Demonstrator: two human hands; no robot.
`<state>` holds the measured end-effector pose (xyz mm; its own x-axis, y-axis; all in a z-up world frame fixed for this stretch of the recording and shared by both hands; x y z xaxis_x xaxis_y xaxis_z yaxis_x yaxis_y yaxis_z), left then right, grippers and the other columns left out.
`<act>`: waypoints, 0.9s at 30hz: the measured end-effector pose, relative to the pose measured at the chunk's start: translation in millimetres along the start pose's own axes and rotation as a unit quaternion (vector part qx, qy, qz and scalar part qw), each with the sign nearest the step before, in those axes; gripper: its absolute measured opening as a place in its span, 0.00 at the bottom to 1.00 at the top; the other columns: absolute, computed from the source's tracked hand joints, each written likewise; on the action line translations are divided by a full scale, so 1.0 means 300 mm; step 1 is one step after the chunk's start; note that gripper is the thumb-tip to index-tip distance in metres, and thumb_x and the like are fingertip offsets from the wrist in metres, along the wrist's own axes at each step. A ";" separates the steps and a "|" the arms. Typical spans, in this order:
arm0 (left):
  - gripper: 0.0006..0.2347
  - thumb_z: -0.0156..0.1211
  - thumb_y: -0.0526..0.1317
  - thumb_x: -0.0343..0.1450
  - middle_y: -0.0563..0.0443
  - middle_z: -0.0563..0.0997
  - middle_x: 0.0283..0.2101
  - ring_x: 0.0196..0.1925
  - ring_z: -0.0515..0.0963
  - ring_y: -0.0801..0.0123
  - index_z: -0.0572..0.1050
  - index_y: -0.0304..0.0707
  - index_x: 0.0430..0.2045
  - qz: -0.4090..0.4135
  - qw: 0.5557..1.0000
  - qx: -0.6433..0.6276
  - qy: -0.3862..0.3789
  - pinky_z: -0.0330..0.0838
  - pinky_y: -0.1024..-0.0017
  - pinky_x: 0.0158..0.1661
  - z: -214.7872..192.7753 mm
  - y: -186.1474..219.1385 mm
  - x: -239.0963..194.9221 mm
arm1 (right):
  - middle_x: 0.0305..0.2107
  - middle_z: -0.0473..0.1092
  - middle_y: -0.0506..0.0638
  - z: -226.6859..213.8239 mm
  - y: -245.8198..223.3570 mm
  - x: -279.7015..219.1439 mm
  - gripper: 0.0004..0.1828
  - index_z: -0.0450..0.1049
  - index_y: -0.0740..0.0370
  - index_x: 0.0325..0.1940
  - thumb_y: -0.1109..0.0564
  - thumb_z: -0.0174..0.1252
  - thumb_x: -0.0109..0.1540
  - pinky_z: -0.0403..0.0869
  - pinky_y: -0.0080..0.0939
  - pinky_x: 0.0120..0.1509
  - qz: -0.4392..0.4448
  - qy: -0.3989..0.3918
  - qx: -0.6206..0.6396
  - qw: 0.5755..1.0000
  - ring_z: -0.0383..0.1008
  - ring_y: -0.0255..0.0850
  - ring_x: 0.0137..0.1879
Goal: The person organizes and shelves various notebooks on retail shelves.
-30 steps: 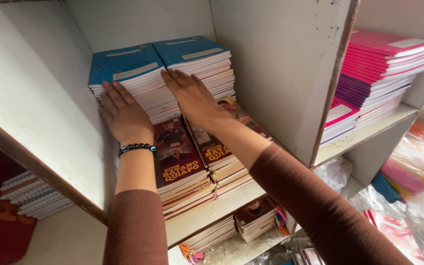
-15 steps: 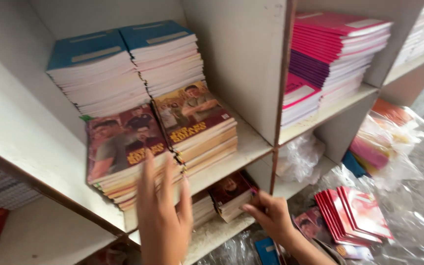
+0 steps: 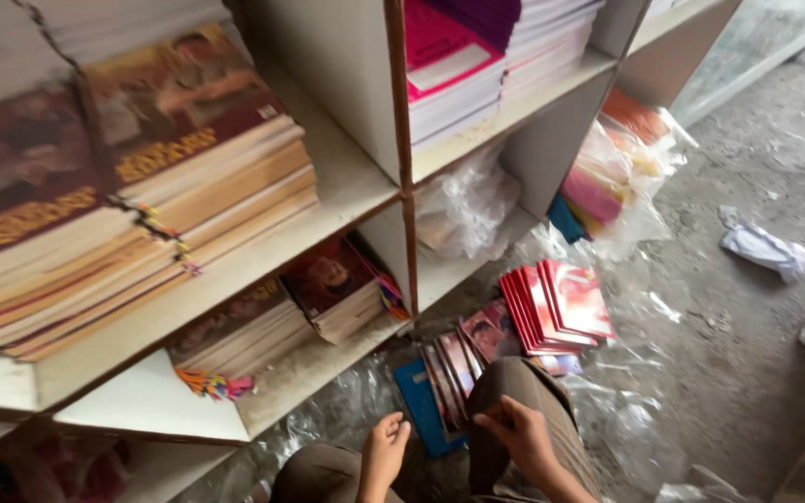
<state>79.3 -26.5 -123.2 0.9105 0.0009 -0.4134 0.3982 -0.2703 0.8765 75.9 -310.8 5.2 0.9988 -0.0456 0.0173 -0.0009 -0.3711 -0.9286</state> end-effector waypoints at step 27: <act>0.26 0.73 0.52 0.60 0.40 0.83 0.51 0.54 0.81 0.47 0.78 0.39 0.49 -0.236 0.919 0.180 0.258 0.74 0.57 0.54 0.300 -0.468 0.167 | 0.38 0.77 0.61 0.358 0.409 -0.079 0.14 0.75 0.59 0.56 0.57 0.59 0.65 0.77 0.55 0.51 -0.007 -0.442 -0.132 0.887 0.79 0.59 0.46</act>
<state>58.9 -75.0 -289.1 0.6148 0.6316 -0.4723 0.7840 -0.4244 0.4529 57.4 -255.7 -149.0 0.6472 0.6617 -0.3784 0.1165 -0.5765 -0.8087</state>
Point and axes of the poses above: each hand's wrist, its own x-axis towards the middle knuckle, its own z-axis out of the palm, y = z × x, the point moved 9 cm from there along x, towards the middle knuckle
